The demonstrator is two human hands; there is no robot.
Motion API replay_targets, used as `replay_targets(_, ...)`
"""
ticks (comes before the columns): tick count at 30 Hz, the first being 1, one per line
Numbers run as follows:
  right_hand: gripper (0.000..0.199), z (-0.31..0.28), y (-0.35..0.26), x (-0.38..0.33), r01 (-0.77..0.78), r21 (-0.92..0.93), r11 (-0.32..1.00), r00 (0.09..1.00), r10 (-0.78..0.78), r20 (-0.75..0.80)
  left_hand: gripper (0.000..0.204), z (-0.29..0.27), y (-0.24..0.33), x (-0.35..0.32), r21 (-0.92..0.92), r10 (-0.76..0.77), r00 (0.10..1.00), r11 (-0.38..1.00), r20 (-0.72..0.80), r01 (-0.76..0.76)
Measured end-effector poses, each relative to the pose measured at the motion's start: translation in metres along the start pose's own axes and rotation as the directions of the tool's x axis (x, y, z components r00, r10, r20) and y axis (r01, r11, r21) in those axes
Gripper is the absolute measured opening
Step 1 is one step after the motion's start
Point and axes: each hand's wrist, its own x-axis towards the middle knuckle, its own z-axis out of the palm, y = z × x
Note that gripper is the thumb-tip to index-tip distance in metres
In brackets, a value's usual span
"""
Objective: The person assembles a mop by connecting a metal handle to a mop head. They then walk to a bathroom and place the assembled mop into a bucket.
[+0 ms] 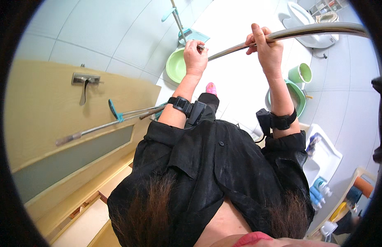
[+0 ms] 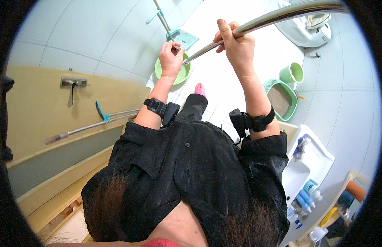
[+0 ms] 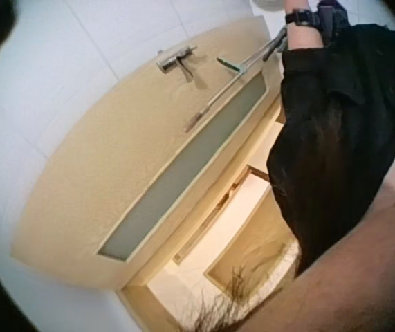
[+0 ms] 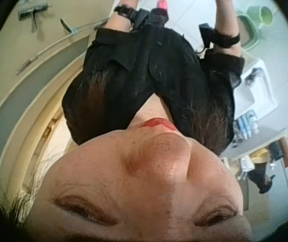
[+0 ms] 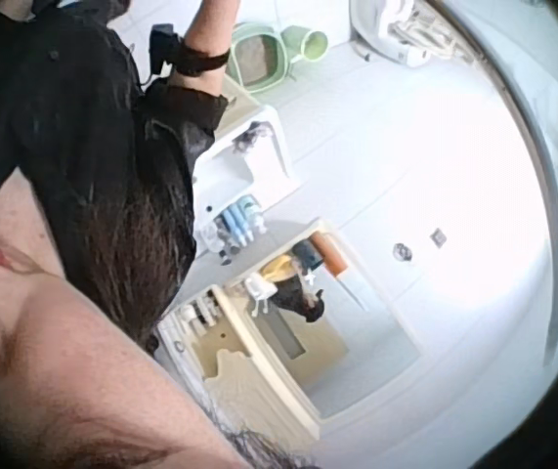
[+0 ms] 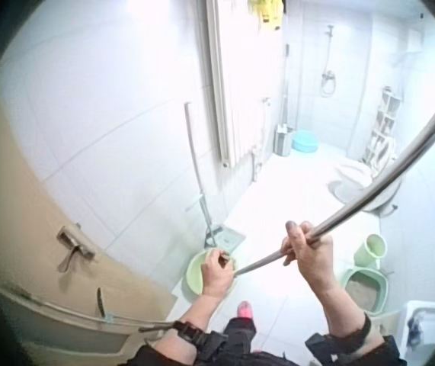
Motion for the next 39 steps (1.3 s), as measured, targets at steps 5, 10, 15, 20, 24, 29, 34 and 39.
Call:
replay_targets(5, 0.037, 0.006, 0.037, 0.075, -0.058, -0.047, 0.997, 0.997, 0.06, 0.044, 0.021, 0.049, -0.021, 0.068, 0.039, 0.0, 1.0, 0.999, -0.03, 0.001)
replay_targets(10, 0.039, 0.01, 0.059, 0.152, -0.049, -0.039, 0.998, 0.992, 0.053, 0.118, 0.014, 0.093, -0.028, 0.122, 0.168, 0.191, 0.98, 0.969, -0.054, -0.179)
replay_targets(15, 0.04, -0.004, 0.085, 0.211, -0.076, -0.038, 0.996, 0.979, 0.082, 0.185, 0.014, 0.117, -0.029, 0.166, 0.054, -0.014, 1.0, 0.998, 0.013, 0.013)
replay_targets(20, 0.04, -0.028, 0.115, 0.293, -0.049, -0.078, 0.996, 0.969, 0.066, 0.239, 0.018, 0.14, -0.036, 0.223, -0.007, -0.185, 0.979, 0.982, 0.086, 0.187)
replay_targets(24, 0.038, -0.045, 0.118, 0.362, 0.025, -0.154, 0.988, 0.946, 0.027, 0.323, 0.015, 0.165, -0.022, 0.268, -0.008, -0.145, 0.988, 0.989, 0.047, 0.145)
replay_targets(29, 0.032, -0.049, 0.124, 0.445, -0.198, -0.166, 0.966, 0.872, 0.25, 0.42, 0.014, 0.187, -0.013, 0.318, 0.033, -0.179, 0.98, 0.984, 0.083, 0.177)
replay_targets(34, 0.051, -0.036, 0.089, 0.492, 0.003, -0.194, 0.981, 0.874, 0.092, 0.477, 0.021, 0.196, -0.012, 0.359, -0.002, -0.233, 0.972, 0.972, 0.025, 0.234)
replay_targets(39, 0.053, -0.019, 0.093, 0.522, 0.034, -0.094, 0.995, 0.84, 0.022, 0.543, 0.018, 0.196, -0.019, 0.385, 0.085, -0.208, 0.976, 0.973, -0.068, 0.213)
